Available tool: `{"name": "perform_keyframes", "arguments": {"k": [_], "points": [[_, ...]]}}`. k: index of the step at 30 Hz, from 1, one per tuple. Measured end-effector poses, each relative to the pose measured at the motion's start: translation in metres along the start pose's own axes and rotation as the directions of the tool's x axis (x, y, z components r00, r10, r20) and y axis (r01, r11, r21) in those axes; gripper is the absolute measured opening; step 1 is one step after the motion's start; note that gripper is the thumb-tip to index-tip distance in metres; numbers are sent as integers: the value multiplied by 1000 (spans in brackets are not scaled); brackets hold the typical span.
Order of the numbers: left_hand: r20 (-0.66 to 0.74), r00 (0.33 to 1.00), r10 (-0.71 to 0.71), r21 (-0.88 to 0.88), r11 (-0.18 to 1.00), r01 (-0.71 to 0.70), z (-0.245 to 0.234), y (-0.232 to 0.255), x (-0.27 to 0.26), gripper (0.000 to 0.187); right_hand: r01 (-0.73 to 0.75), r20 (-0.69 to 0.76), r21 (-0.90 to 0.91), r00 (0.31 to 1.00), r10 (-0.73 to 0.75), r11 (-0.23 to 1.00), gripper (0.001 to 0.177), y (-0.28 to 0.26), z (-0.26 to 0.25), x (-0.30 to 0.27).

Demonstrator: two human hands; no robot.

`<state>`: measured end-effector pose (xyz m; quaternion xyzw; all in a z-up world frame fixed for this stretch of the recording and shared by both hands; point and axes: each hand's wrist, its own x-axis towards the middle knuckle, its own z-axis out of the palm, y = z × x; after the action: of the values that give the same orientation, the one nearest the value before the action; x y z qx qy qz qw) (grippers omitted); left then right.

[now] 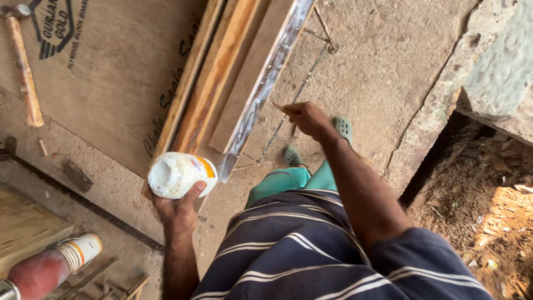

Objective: The person applies white glue to a wooden plank using a brush. They repeatedly dip the brush into a container and spread the glue along the plank's surface.

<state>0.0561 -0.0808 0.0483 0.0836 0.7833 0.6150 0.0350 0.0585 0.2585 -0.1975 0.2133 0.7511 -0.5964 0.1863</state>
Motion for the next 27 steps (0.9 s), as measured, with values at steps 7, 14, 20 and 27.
{"name": "perform_keyframes", "arguments": {"k": [7,14,20,27], "points": [[89,996,19,130,991,-30,-35,2,7,62,200,-169,9,966,-195,980,37,33,-29,9],[96,991,93,171,979,-109,-56,3,-4,78,-139,-90,45,986,142,989,33,-25,-23,17],[61,998,30,173,984,-40,-44,3,-7,81,-13,-43,134,999,19,991,31,6,-3,-27],[82,997,-16,136,991,4,-12,0,-15,70,-43,-62,109,997,50,993,30,-11,17,-7]]}}
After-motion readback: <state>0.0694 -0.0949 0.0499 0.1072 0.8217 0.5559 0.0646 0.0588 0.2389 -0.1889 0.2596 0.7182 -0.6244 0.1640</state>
